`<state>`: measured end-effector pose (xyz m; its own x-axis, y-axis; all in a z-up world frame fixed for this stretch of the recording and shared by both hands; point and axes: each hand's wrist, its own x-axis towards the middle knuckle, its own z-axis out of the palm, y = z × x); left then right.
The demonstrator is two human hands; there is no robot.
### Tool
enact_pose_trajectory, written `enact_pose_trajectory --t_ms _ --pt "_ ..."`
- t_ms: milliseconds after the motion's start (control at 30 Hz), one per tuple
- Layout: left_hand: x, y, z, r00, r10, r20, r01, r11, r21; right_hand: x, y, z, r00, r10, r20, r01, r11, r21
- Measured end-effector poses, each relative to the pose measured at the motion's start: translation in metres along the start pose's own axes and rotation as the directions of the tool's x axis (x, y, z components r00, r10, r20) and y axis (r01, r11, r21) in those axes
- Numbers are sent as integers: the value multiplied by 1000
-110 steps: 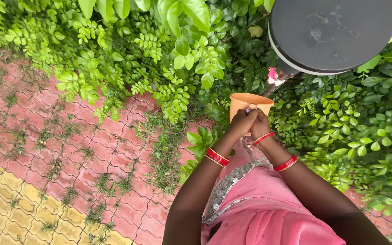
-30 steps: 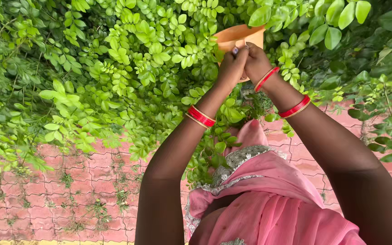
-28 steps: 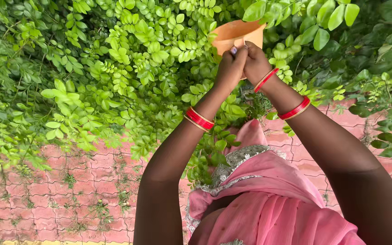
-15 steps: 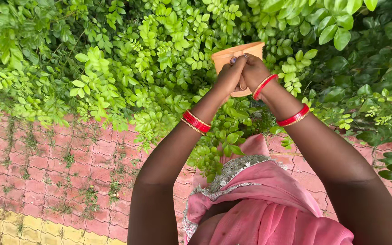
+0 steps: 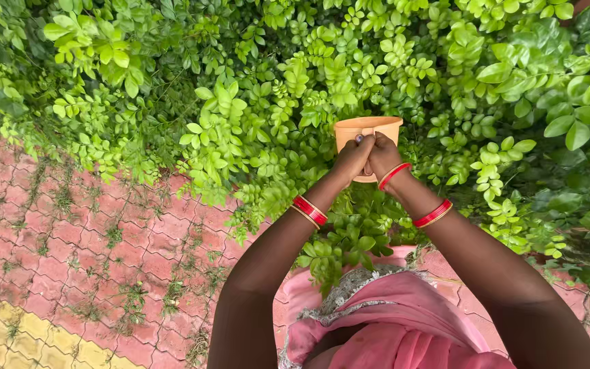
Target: The person picks green leaves from a bush by hand and puts them into a small orange container.
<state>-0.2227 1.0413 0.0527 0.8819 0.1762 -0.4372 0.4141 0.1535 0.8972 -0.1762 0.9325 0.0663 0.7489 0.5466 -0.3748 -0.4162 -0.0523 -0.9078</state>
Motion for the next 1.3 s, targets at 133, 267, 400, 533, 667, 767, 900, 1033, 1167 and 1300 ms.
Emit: enact_pose_trajectory --t_ms 133,267,400,533,667,767,900,1033,1167,1300 --pt "-9 2 -65 999 8 -53 -6 999 39 14 5 69 1000 -9 -23 9 1000 14" --pt "-13 7 -140 995 -4 -103 7 1000 26 40 7 145 999 25 -38 -23 999 47" --pt "-1 10 -212 993 -21 -117 32 995 95 75 12 208 1000 -3 -19 6 986 165" --pt "9 11 -267 993 -1 -121 27 976 217 99 23 258 998 -52 -30 58 972 227" --pt "12 3 -302 981 -12 -193 50 980 193 123 45 294 993 -70 -93 90 968 233" --pt "15 -8 -316 973 88 -213 -45 979 199 137 63 307 983 -134 -123 159 964 215" --pt "14 -24 -334 979 -9 -206 27 996 83 144 79 320 984 -146 -99 160 974 160" --pt "14 -26 -356 979 32 -200 3 985 174 147 84 338 977 -182 -112 193 976 96" --pt "8 -22 -376 975 121 -184 -73 966 250 153 88 357 966 -223 -130 236 968 87" --pt "11 -21 -400 978 -13 -209 58 976 211 166 99 379 953 -282 -113 295 947 124"
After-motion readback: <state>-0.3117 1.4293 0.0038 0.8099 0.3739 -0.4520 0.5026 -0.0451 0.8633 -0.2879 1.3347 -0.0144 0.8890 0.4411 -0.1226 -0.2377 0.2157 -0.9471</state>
